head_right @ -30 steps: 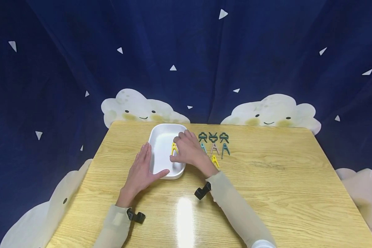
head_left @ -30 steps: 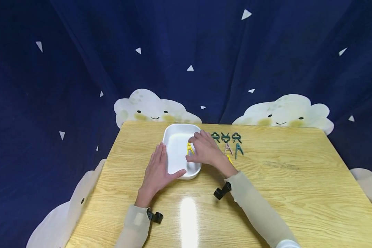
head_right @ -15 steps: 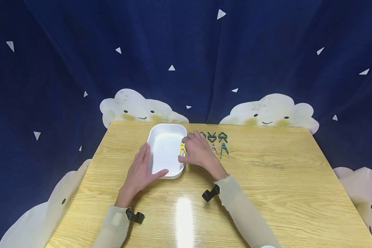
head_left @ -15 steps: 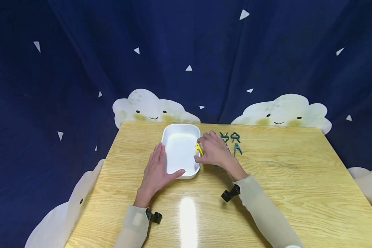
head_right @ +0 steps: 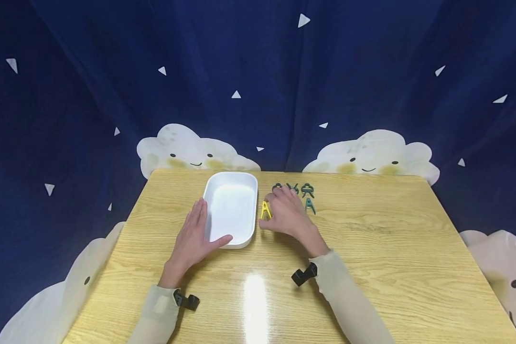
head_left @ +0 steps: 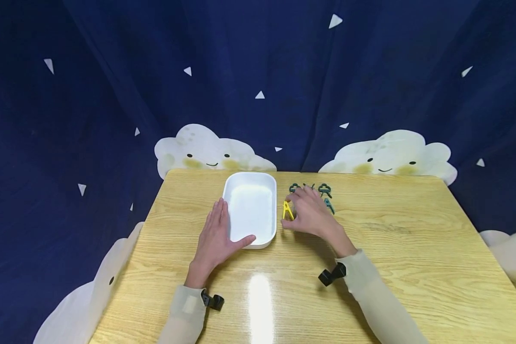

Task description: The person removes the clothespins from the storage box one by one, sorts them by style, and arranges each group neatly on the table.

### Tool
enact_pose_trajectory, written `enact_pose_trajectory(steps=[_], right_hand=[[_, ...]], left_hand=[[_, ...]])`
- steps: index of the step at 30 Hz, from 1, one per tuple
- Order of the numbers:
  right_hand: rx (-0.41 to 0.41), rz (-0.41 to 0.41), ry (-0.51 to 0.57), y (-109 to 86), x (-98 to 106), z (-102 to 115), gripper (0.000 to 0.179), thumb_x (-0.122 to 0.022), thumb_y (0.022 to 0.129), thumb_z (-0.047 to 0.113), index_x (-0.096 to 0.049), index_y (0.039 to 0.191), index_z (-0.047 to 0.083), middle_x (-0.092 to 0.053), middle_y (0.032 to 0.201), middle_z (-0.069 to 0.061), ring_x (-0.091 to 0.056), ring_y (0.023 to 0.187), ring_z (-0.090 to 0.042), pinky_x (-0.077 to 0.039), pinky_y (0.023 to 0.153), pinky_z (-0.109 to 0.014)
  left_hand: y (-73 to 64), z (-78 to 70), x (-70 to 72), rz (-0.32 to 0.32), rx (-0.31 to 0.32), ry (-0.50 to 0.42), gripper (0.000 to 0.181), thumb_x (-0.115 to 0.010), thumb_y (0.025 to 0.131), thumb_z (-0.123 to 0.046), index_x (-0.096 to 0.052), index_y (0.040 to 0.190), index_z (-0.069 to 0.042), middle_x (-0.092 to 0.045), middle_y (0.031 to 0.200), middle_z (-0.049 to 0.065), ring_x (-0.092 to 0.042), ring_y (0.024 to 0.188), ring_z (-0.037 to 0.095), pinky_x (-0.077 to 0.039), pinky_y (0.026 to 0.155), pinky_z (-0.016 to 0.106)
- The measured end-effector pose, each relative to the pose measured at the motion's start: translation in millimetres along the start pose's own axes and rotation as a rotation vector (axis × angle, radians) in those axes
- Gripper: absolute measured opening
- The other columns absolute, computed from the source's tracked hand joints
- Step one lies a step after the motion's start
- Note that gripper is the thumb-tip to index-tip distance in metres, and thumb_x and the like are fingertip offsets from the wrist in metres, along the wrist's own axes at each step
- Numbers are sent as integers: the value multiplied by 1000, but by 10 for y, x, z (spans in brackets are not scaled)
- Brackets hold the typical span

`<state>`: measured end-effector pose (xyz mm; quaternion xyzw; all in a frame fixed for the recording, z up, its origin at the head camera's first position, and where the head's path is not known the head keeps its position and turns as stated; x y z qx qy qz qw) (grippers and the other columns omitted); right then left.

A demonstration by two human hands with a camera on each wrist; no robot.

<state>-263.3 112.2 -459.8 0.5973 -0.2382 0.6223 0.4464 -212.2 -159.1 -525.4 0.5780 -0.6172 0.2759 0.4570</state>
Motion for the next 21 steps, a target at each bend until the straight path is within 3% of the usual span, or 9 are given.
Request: enact_pose_trajectory(steps=[10,21], right_hand=[[-52,-2,5,-255,-41,-285,63,-82,74,51,-75,117,5,-72,115,-12,-54,104,-33,-44,87,-46],[-124,15,15,-578,-169,-647,65,-84,73,50,-74,119,4,-66,98,-8,-52,93,-31,-41,76,-41]], left_hand=[[-11,8,20,2,0,-5,136,-54,79,-93,-8,166,0,-1,176,12,3,162,23,-9,132,45],[-22,-10,6,-8,-7,-7,136,-55,79,-93,-9,166,1,-1,176,12,1,162,25,-10,132,45]])
Point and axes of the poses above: each hand's wrist, its own y-axis towards the middle knuckle, its own x-axis out of the back of the hand, z = x × y, the point moved 4 cm from there along y, towards the middle knuckle
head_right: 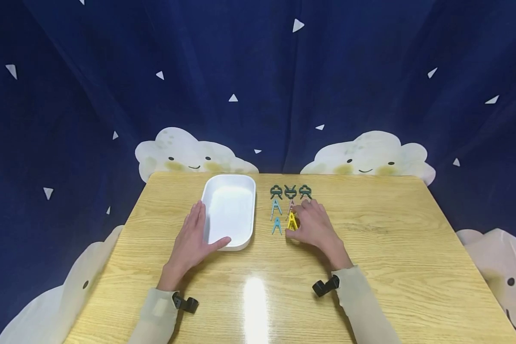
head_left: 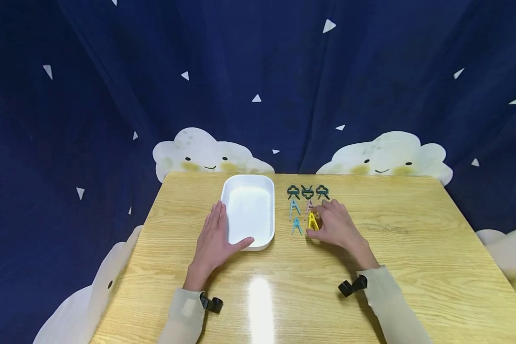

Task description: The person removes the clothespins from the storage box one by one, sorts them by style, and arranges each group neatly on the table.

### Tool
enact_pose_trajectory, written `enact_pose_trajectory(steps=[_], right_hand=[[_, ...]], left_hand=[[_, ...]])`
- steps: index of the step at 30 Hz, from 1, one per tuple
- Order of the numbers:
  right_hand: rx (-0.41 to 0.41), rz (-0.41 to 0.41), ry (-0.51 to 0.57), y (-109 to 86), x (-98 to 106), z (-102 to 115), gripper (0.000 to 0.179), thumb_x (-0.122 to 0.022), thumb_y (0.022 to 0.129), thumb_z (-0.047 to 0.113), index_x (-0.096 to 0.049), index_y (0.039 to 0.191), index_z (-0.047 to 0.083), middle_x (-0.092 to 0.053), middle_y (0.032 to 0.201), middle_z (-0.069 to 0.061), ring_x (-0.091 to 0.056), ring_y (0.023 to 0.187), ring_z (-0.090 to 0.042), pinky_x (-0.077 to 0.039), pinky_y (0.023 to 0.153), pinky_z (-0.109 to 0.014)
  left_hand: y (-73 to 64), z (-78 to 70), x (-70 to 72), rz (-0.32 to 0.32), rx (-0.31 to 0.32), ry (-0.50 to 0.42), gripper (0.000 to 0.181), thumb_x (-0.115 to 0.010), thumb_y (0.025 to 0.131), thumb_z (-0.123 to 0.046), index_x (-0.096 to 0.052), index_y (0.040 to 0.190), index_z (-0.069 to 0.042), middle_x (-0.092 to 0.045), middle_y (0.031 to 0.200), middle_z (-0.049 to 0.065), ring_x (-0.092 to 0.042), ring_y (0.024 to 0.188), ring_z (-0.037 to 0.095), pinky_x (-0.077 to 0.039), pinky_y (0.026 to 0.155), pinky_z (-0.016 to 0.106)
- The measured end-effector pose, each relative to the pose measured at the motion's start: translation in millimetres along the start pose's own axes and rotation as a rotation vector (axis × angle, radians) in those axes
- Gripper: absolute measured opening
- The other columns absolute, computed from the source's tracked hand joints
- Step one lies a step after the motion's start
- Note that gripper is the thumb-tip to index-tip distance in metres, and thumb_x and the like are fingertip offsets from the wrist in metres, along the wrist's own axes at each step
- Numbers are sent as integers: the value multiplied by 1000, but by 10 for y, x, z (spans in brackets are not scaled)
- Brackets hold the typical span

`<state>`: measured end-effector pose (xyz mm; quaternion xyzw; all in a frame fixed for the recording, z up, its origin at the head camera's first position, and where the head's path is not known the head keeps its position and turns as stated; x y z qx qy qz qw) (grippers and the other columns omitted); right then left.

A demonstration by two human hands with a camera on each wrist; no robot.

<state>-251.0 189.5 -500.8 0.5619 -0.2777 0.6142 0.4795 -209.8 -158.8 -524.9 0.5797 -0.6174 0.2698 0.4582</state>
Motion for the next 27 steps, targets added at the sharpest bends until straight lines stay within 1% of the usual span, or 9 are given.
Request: enact_pose_trajectory(steps=[3,6,11,20,27], right_hand=[[-36,4,1,-72,-31,-138,65,-84,74,49,-74,119,4,-67,103,-11,-51,93,-33,-40,75,-42],[-61,15,-3,-141,-65,-266,65,-84,74,49,-74,119,4,-67,102,-12,-51,94,-34,-41,76,-44],[-85,33,7,-229,-101,-402,65,-84,73,47,-74,121,3,-66,104,-14,-51,94,-35,-41,77,-46],[-104,44,-8,-253,-149,-501,67,-85,72,48,-74,120,3,-61,98,-11,-47,91,-33,-37,75,-43],[-102,35,9,-222,-114,-501,69,-87,70,47,-72,122,4,-56,97,-11,-44,89,-33,-31,73,-40]], left_hand=[[-1,6,-13,2,-1,-2,136,-56,79,-92,-9,166,1,-4,176,14,2,162,24,-10,132,46],[-3,19,-29,8,2,2,136,-55,79,-93,-9,166,0,-3,176,14,3,162,23,-10,132,46],[2,33,-47,9,0,12,136,-54,79,-93,-8,166,0,-1,176,12,0,162,26,-10,132,46],[-8,11,-53,21,8,6,136,-53,78,-94,-7,166,0,2,176,11,1,162,25,-8,132,44],[-8,4,-31,-5,2,-2,135,-55,80,-92,-9,166,1,0,176,12,-3,162,28,-9,132,46]])
Point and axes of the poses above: each hand's wrist, its own y-axis towards the middle knuckle, its own x-axis out of the back of the hand, z = x × y, the point moved 4 cm from there along y, towards the middle knuckle
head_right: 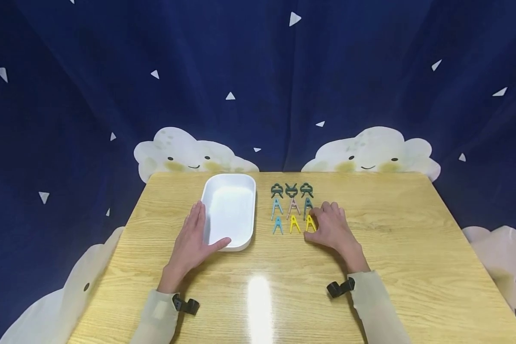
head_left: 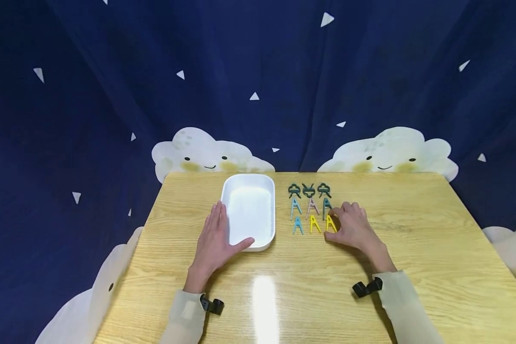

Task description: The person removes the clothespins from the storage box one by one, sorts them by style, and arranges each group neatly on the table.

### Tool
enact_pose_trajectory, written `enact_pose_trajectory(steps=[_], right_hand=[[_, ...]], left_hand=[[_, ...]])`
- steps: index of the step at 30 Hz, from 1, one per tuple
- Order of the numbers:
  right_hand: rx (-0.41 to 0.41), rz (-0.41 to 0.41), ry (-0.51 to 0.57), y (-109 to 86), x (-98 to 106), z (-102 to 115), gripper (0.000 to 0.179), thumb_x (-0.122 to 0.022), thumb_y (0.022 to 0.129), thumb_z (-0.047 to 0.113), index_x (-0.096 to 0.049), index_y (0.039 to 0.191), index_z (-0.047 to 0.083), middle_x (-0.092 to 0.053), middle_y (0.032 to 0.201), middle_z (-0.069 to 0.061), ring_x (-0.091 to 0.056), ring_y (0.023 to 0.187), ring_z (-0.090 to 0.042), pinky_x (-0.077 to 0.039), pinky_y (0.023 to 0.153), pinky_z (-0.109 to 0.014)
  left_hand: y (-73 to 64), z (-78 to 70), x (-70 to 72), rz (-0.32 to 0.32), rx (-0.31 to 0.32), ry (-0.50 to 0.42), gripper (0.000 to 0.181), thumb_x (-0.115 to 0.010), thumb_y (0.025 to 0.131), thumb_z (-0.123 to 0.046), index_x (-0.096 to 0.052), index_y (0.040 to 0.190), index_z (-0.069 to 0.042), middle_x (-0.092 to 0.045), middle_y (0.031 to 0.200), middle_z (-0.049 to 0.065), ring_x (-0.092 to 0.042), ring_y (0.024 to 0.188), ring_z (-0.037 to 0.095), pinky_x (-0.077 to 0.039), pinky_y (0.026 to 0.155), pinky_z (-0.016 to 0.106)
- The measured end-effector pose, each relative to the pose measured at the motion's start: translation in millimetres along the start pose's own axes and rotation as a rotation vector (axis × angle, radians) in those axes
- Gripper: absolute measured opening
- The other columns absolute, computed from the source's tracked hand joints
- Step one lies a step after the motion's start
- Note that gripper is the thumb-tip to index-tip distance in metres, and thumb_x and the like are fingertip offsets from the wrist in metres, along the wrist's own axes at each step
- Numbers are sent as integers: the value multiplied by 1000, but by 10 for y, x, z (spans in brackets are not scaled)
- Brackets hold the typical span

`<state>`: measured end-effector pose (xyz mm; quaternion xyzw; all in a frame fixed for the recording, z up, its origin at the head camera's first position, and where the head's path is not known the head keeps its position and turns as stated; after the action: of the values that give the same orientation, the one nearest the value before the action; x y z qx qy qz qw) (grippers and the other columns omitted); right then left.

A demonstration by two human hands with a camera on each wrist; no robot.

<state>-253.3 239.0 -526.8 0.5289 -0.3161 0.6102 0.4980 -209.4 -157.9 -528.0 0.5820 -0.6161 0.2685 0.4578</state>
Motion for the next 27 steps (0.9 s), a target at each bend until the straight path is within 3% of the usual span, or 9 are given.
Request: enact_pose_trajectory(steps=[10,16,21,25,27], right_hand=[[-2,-23,47,-88,107,102,64,-85,74,44,-72,122,4,-58,102,-14,-44,91,-34,-33,76,-43],[22,-147,78,-238,156,85,52,-85,77,40,-74,112,3,-64,97,-14,-52,88,-34,-41,74,-46],[41,-275,151,-369,248,117,28,-80,83,27,-73,99,6,-58,80,-7,-49,75,-23,-39,64,-37],[56,-350,206,-453,300,183,3,-70,93,12,-70,92,9,-53,74,-1,-43,68,-16,-35,59,-31],[56,-354,228,-503,301,229,7,-66,97,8,-71,93,10,-55,78,1,-46,70,-14,-39,60,-30]], left_hand=[[-128,56,38,-9,25,-10,134,-59,79,-90,-10,166,0,-3,176,12,-8,162,31,-12,131,47],[-152,75,42,4,34,-6,134,-57,79,-91,-8,166,-2,0,176,9,0,162,23,-10,131,47],[-111,112,70,16,31,3,134,-58,79,-91,-8,166,-2,0,176,10,1,162,23,-12,131,48],[-26,172,172,18,17,9,129,-57,84,-86,-7,166,-1,-2,176,15,1,162,27,-13,131,51],[5,182,279,-8,12,9,123,-57,88,-82,-7,167,-2,-1,176,15,3,162,26,-13,130,52]])
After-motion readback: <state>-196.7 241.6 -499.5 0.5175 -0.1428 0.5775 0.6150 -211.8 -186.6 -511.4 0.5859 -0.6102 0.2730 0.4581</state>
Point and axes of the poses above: each hand's wrist, its own y-axis towards the middle knuckle, its own x-axis out of the back of the hand, z = x × y, the point moved 4 cm from there along y, towards the middle knuckle
